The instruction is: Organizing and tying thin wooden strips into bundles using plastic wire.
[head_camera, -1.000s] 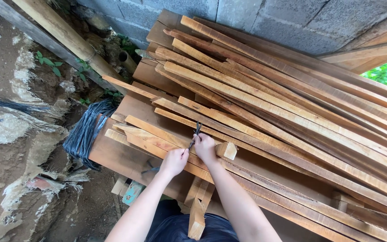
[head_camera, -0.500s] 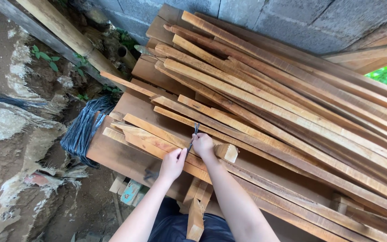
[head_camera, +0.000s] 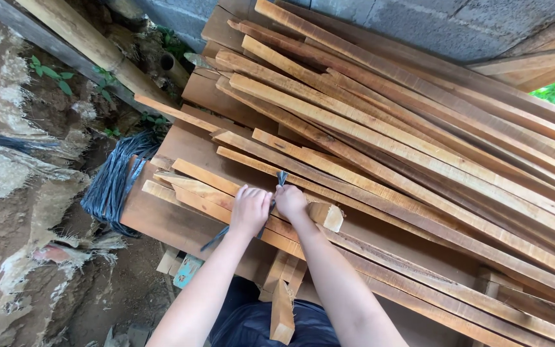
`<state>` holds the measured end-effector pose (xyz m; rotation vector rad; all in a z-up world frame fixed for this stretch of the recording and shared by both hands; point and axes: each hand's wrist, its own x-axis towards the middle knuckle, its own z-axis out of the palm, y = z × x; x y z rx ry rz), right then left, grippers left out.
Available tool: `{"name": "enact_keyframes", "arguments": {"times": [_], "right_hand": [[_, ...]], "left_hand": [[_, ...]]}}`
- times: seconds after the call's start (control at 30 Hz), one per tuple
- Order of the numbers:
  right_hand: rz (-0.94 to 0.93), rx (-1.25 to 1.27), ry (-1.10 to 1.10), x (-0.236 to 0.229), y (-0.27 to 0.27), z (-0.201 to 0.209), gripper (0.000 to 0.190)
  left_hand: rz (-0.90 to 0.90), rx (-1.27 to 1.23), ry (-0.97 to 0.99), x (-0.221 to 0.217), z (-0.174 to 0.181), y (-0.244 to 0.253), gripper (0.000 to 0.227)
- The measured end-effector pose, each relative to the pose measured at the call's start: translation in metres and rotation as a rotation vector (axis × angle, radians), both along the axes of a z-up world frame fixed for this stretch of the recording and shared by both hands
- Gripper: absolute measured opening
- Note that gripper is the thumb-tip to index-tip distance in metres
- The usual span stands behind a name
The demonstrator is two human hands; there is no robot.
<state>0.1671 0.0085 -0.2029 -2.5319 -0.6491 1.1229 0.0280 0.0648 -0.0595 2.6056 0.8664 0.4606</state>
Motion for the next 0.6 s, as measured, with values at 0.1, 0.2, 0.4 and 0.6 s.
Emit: {"name": "enact_keyframes", "arguments": {"times": [0.1, 0.2, 0.4, 0.6], "right_hand": [[0.346, 0.118, -0.506, -0.017, -0.008, -0.014, 0.039], [0.089, 0.097, -0.544, -0.031, -0.004, -0.058, 0.044], [0.212, 0.079, -0.352, -0.020, -0.002, -0.042, 0.047], [0.213, 0.006, -0.222, -0.008, -0.006, -0.008, 0.046]], "left_hand": [[-0.052, 0.119, -0.010, -0.005, 0.010, -0.018, 0.030], [-0.014, 0.182, -0.021, -0.008, -0.006, -0.023, 0.032], [0.044, 0.248, -0.078, -0.002, -0.012, -0.022, 0.029], [0.071, 0.204, -0.126, -0.001, -0.001, -0.023, 0.028]]}}
